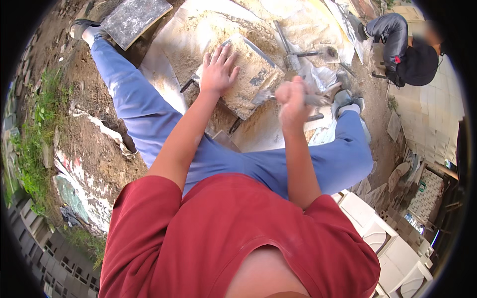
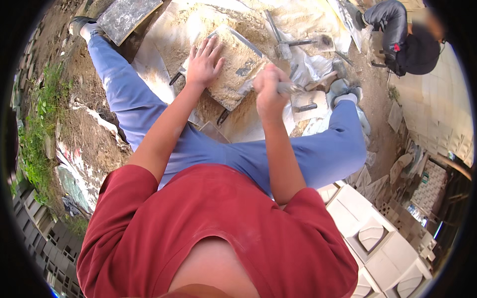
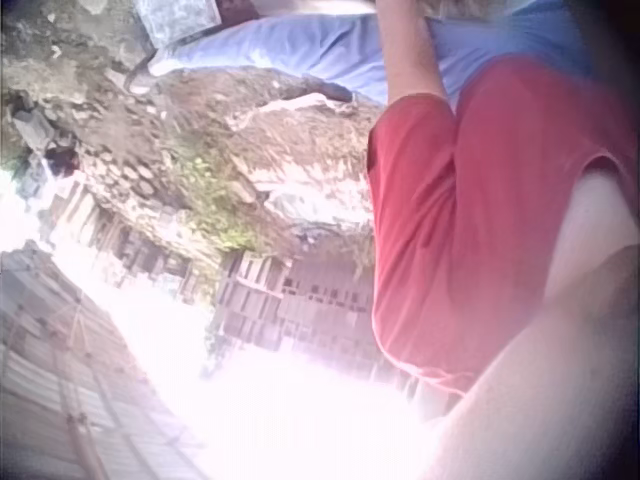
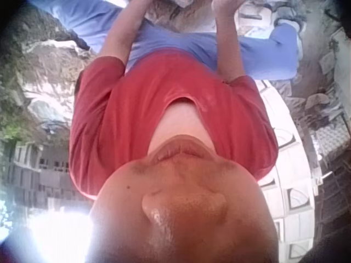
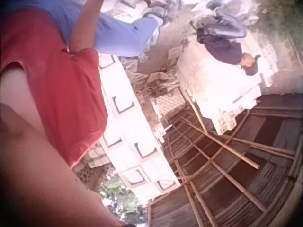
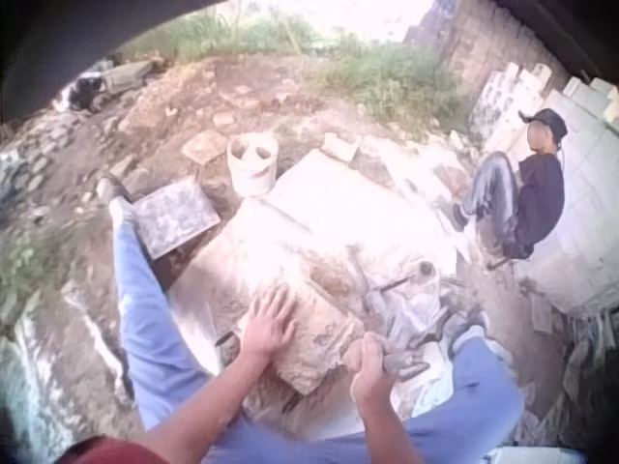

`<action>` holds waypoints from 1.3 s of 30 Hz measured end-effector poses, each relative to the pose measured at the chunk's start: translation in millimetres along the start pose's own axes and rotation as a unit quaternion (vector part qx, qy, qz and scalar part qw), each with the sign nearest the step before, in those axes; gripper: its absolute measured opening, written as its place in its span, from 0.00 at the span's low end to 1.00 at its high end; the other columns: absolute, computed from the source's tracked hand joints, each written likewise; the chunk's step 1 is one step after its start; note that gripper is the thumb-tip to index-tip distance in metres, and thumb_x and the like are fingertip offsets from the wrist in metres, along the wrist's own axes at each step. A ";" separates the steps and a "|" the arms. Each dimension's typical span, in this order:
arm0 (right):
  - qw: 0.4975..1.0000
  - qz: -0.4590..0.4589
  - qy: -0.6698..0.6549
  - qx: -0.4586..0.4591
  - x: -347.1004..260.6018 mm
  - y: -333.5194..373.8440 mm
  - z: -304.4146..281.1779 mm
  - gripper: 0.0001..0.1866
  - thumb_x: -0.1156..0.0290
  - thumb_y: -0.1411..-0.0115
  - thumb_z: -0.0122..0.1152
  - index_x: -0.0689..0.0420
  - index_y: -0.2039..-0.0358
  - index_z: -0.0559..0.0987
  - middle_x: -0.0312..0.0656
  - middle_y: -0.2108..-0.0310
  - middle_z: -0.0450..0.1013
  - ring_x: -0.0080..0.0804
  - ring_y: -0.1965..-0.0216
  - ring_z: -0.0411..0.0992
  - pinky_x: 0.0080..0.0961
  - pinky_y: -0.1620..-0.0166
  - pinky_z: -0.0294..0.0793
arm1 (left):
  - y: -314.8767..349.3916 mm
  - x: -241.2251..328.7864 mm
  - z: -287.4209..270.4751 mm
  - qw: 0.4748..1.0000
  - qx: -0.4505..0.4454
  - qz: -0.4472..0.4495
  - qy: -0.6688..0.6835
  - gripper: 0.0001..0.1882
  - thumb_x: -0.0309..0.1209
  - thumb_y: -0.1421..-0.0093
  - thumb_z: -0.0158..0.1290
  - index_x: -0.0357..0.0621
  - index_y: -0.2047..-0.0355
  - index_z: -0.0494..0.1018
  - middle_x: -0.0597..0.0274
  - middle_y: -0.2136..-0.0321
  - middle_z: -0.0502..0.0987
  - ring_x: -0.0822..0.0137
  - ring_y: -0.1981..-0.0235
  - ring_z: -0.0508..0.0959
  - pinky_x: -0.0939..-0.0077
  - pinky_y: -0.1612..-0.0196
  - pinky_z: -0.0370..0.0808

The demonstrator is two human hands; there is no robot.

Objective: The person fills a metal mold with mortar mixture, pressing and compacting it by hand and smoothing the surface with a trowel.

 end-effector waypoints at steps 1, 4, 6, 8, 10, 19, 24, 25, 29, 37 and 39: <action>1.000 0.024 0.016 0.008 10.4 3.3 -1.3 0.23 0.71 0.27 0.46 0.53 0.84 0.61 0.30 0.86 0.59 0.17 0.83 0.52 0.22 0.77 0.51 | 2.3 0.4 2.0 1.000 -0.003 0.001 0.001 0.28 0.50 0.29 0.44 0.61 0.31 0.65 0.62 0.27 0.58 0.57 0.25 0.55 0.46 0.26 0.50; 1.000 0.015 -0.007 0.001 -1.8 7.7 -3.1 0.24 0.69 0.27 0.48 0.53 0.84 0.60 0.29 0.86 0.58 0.17 0.83 0.52 0.23 0.77 0.51 | 4.4 -7.5 5.2 1.000 0.000 -0.007 -0.015 0.28 0.50 0.29 0.43 0.62 0.31 0.65 0.63 0.27 0.57 0.58 0.25 0.55 0.46 0.26 0.49; 1.000 0.014 -0.012 0.014 -20.9 19.8 -3.9 0.24 0.68 0.27 0.49 0.53 0.83 0.60 0.29 0.85 0.58 0.17 0.82 0.52 0.24 0.77 0.51 | 7.4 -2.2 3.9 1.000 0.015 0.003 0.020 0.27 0.51 0.30 0.44 0.61 0.33 0.67 0.60 0.27 0.59 0.57 0.25 0.55 0.43 0.27 0.50; 0.998 0.005 0.064 0.013 -3.7 23.6 1.8 0.24 0.68 0.26 0.47 0.53 0.84 0.61 0.30 0.87 0.56 0.19 0.84 0.51 0.25 0.77 0.50 | 4.6 -2.2 4.2 1.000 0.016 0.003 0.017 0.28 0.51 0.30 0.44 0.61 0.33 0.67 0.60 0.27 0.59 0.57 0.25 0.55 0.44 0.27 0.49; 0.995 0.016 0.094 -0.012 -6.1 20.6 13.6 0.25 0.67 0.26 0.46 0.53 0.84 0.61 0.31 0.88 0.56 0.21 0.85 0.52 0.26 0.77 0.50 | 4.3 -5.1 4.3 1.000 0.023 0.000 0.013 0.28 0.51 0.30 0.44 0.61 0.33 0.67 0.60 0.27 0.59 0.57 0.25 0.55 0.44 0.27 0.49; 0.999 0.012 0.036 0.006 -9.1 37.2 17.8 0.24 0.68 0.26 0.48 0.55 0.83 0.63 0.30 0.86 0.60 0.17 0.83 0.52 0.24 0.78 0.51 | 4.6 -7.8 4.3 1.000 0.019 0.001 0.006 0.28 0.50 0.30 0.45 0.61 0.32 0.66 0.60 0.27 0.59 0.56 0.26 0.56 0.43 0.27 0.50; 1.000 -0.011 0.018 0.006 -7.2 45.6 17.7 0.22 0.70 0.26 0.48 0.57 0.82 0.65 0.30 0.85 0.61 0.17 0.82 0.54 0.23 0.77 0.53 | 5.4 -3.8 2.0 1.000 0.022 0.004 0.014 0.28 0.50 0.30 0.45 0.62 0.32 0.66 0.60 0.27 0.59 0.56 0.26 0.55 0.43 0.27 0.50; 0.998 0.006 0.067 -0.003 -4.6 43.4 24.3 0.22 0.71 0.26 0.48 0.57 0.82 0.64 0.30 0.85 0.60 0.17 0.82 0.53 0.23 0.78 0.52 | 3.8 -7.0 2.0 1.000 0.021 0.000 0.007 0.28 0.50 0.30 0.45 0.61 0.32 0.66 0.60 0.27 0.59 0.56 0.26 0.55 0.43 0.27 0.50; 0.999 -0.028 -0.026 0.019 -23.1 47.0 13.4 0.20 0.72 0.28 0.49 0.57 0.81 0.66 0.31 0.84 0.62 0.17 0.82 0.56 0.23 0.78 0.55 | 3.5 -3.4 2.8 1.000 0.002 -0.007 0.009 0.28 0.51 0.29 0.43 0.62 0.31 0.65 0.62 0.27 0.57 0.56 0.25 0.55 0.46 0.25 0.49; 0.998 -0.033 0.004 0.054 -14.8 24.2 -5.2 0.23 0.68 0.25 0.46 0.54 0.81 0.63 0.29 0.85 0.59 0.16 0.83 0.54 0.21 0.78 0.53 | 4.4 -1.3 6.8 1.000 -0.010 -0.002 -0.016 0.28 0.51 0.28 0.40 0.66 0.30 0.62 0.64 0.26 0.55 0.58 0.25 0.53 0.46 0.25 0.48; 0.997 -0.013 0.067 0.022 4.2 15.0 7.0 0.24 0.67 0.24 0.46 0.53 0.81 0.63 0.28 0.86 0.58 0.16 0.83 0.53 0.20 0.78 0.51 | 1.0 -3.4 8.0 0.999 -0.015 -0.007 -0.029 0.28 0.51 0.28 0.40 0.67 0.29 0.61 0.64 0.26 0.55 0.58 0.25 0.53 0.45 0.25 0.48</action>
Point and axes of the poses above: each hand's wrist, its own y-axis away from the middle knuckle, its own z-axis out of the palm, x = y × z, the point moved 9 cm from there along -y, towards the middle knuckle
